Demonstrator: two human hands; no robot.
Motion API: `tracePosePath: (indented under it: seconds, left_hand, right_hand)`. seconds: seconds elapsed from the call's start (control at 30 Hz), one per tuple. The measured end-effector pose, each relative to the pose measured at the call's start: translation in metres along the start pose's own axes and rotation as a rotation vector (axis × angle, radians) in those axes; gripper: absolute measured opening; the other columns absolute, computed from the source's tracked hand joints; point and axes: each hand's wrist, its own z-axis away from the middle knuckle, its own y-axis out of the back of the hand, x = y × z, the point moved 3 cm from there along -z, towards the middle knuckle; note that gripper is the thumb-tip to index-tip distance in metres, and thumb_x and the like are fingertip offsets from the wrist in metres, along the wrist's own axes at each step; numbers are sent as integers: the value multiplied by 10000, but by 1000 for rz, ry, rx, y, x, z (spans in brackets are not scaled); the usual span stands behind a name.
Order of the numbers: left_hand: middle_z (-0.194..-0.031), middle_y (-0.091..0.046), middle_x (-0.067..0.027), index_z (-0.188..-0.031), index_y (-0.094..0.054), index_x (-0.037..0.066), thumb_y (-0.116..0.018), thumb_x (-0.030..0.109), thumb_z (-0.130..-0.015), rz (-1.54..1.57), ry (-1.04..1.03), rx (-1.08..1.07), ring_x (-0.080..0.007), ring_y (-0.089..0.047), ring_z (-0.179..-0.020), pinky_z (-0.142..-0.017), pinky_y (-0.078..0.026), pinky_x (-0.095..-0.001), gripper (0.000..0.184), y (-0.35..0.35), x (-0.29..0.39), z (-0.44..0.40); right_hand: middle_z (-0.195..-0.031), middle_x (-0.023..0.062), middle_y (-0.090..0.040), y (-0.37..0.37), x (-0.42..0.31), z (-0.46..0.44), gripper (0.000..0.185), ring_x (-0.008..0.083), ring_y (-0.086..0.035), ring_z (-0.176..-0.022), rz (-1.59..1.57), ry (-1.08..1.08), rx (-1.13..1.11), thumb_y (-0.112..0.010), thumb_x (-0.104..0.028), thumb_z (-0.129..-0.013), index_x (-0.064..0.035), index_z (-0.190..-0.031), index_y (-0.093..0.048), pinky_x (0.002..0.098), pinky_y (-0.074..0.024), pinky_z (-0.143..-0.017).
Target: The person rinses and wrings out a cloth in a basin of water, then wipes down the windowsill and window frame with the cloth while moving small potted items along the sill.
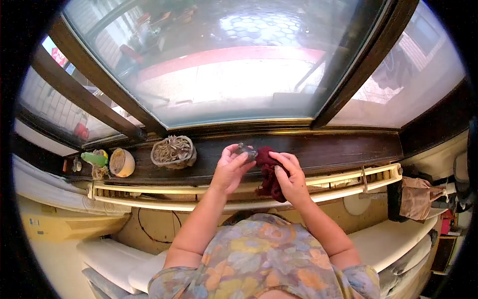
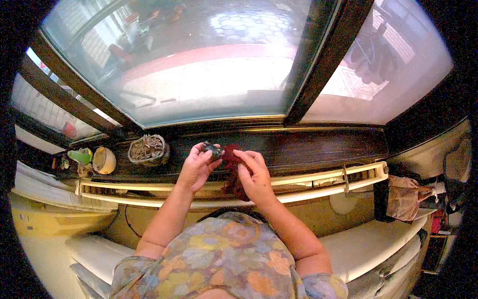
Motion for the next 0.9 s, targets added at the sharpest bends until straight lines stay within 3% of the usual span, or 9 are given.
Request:
tracePosePath:
  seconds: [0.13,0.27,0.37,0.43,0.5,0.57,0.7,0.9]
  left_hand:
    - [-1079,-552,-92,-1161,-439,75,-599,155,-856,-164,-30,95,-209,-577,-970,-801,-506,-310,354,1,-2,1]
    - [-1077,-551,-101,-1158,-450,58,-579,168,-875,-137,41,32,-216,-578,-965,-802,-510,-305,330,6,-5,1]
    - [-1076,-542,-131,-1119,-483,9,-535,174,-903,100,46,10,-238,-559,-979,-854,-493,-363,277,3,-5,2]
    - [-1119,-534,-152,-1131,-476,-14,-437,231,-948,342,131,-30,-266,-552,-1007,-892,-479,-379,309,-1,-2,5]
    - [-1133,-533,-149,-1149,-477,-14,-390,260,-958,318,112,17,-292,-539,-1045,-907,-473,-387,345,2,-6,4]
    - [-1147,-532,-145,-1167,-477,-13,-342,288,-969,292,94,62,-317,-526,-1083,-921,-467,-395,385,5,-12,3]
    - [-1142,-538,-116,-1155,-491,3,-386,237,-956,230,33,83,-236,-542,-1014,-888,-452,-365,324,-2,-16,6]
    - [-1174,-533,-117,-1207,-474,8,-372,169,-944,70,-13,-25,-229,-523,-1065,-920,-428,-371,325,-10,-13,18]
  right_hand:
    - [-1094,88,-511,-3,12,4,306,181,-479,-1051,-94,-72,8,-468,-9,-837,-24,-1122,-576,271,-350,-930]
    - [-1096,86,-512,-5,19,6,299,180,-477,-1059,-97,-103,7,-465,-9,-841,-30,-1115,-584,269,-350,-932]
    - [-1094,87,-511,-3,17,7,294,183,-476,-1057,-82,-106,35,-470,-13,-842,-34,-1110,-588,273,-353,-931]
    - [-1087,106,-498,-1,14,7,293,208,-484,-1039,-60,-90,69,-492,-27,-833,-44,-1109,-588,286,-363,-918]
    - [-1081,125,-485,1,10,7,293,234,-491,-1021,-37,-73,104,-513,-41,-825,-54,-1107,-589,298,-374,-905]
    - [-1096,138,-476,3,-1,4,305,251,-498,-1004,89,38,152,-518,-28,-816,-51,-1113,-582,307,-392,-883]
    - [-1082,160,-494,-7,-34,-3,357,301,-522,-960,216,211,120,-548,-24,-777,-73,-1130,-573,351,-435,-823]
    - [-1050,105,-553,-26,-27,-4,374,280,-565,-908,469,410,58,-600,-48,-722,-112,-1091,-593,373,-447,-720]
